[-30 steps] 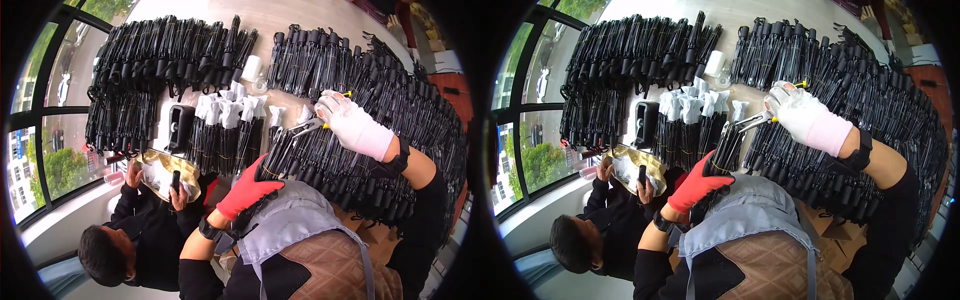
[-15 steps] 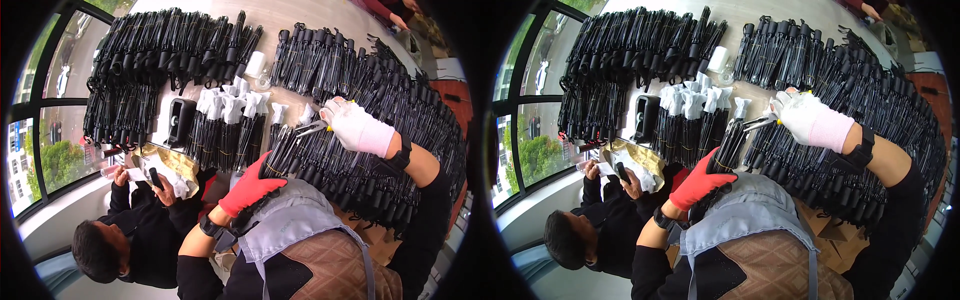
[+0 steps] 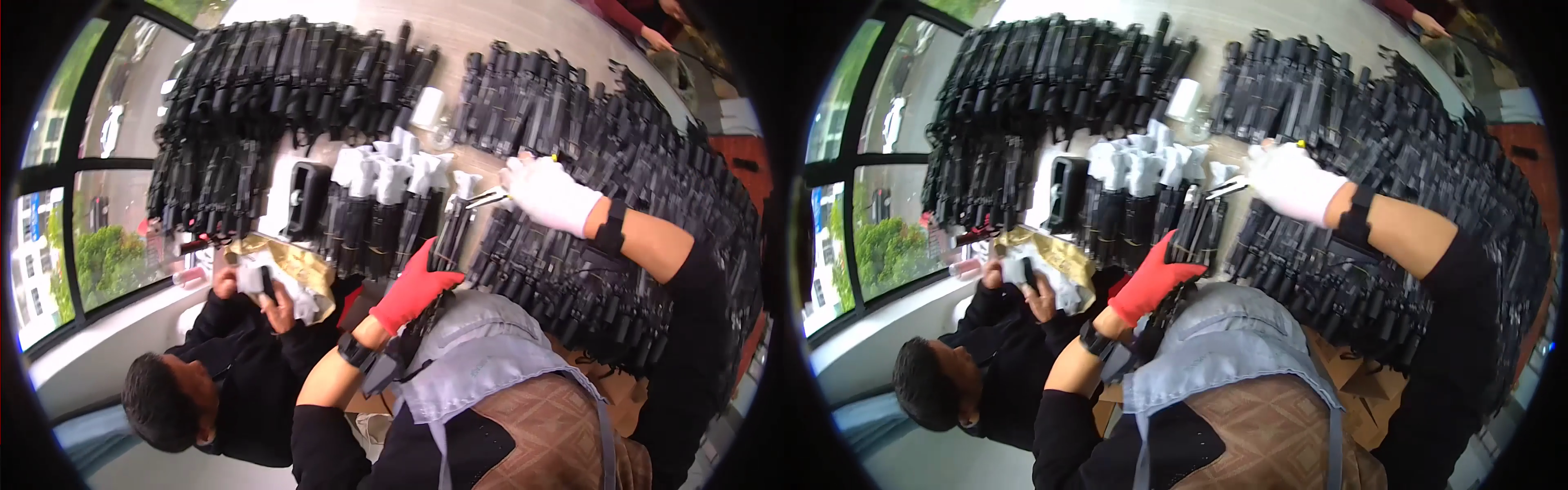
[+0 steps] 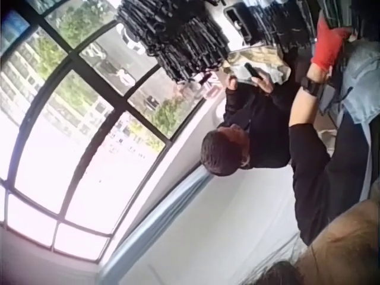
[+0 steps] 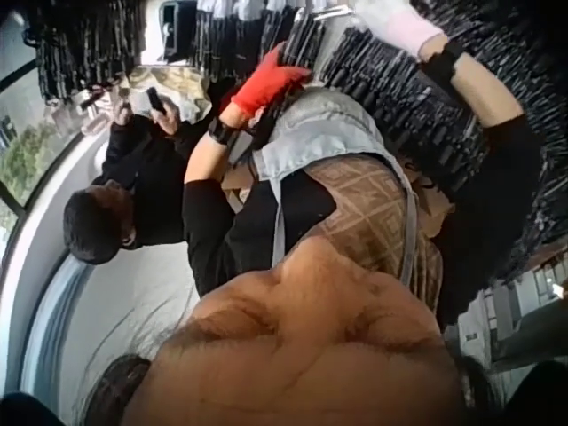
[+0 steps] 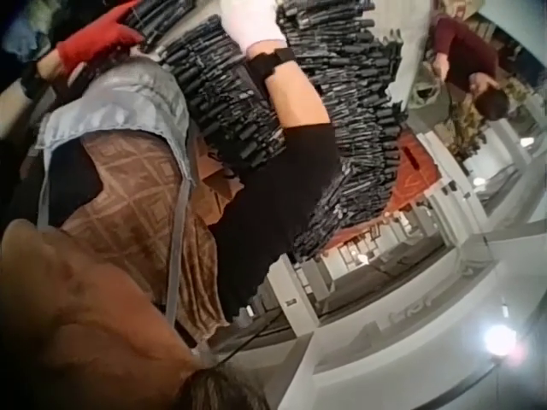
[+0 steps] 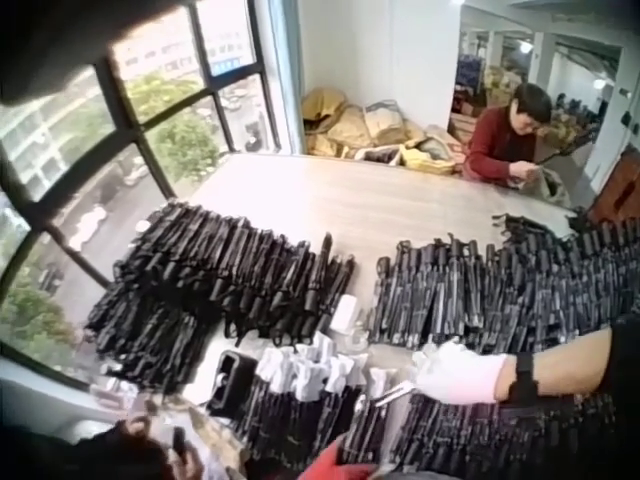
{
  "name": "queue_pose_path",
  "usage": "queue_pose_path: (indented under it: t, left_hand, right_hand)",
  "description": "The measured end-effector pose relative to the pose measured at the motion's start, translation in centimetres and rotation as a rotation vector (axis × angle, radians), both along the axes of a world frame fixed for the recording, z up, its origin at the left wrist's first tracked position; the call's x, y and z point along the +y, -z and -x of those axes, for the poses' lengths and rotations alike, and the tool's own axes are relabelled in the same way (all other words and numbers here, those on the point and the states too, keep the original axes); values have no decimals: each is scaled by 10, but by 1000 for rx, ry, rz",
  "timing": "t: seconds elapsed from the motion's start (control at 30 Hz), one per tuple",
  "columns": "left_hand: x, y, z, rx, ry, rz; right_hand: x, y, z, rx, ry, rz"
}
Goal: The person picks up an umbrella frame, opens it, and closes it before wrapping a rubber band around it. They then use pliers to cut the excess rubber band and place the frame onto a pile.
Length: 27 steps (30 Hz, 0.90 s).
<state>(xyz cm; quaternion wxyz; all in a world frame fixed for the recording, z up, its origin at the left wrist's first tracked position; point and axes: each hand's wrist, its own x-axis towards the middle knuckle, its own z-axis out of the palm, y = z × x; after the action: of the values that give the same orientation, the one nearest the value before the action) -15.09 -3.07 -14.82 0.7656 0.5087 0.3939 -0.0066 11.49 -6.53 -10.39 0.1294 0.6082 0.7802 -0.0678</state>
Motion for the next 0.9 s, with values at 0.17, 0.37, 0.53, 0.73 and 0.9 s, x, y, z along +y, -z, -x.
queue_pose_path:
  t: [0.17,0.37,0.53,0.73,0.9]
  left_hand:
    - [86,24,51,1,-239,-144]
    - [276,54,146,729,-102,-872]
    - [346,86,166,996,-13,-1110]
    - [348,84,150,933,-37,-1862]
    - [152,38,4,-226,208,-1121]
  right_hand:
    - [-38,68,-48,542,401,-86]
    - [-100,146,-4,1020,1273,505]
    - [-132,198,24,982,1393,321]
    - [-116,212,39,658,1495,228]
    - [-107,233,54,935,1670,180]
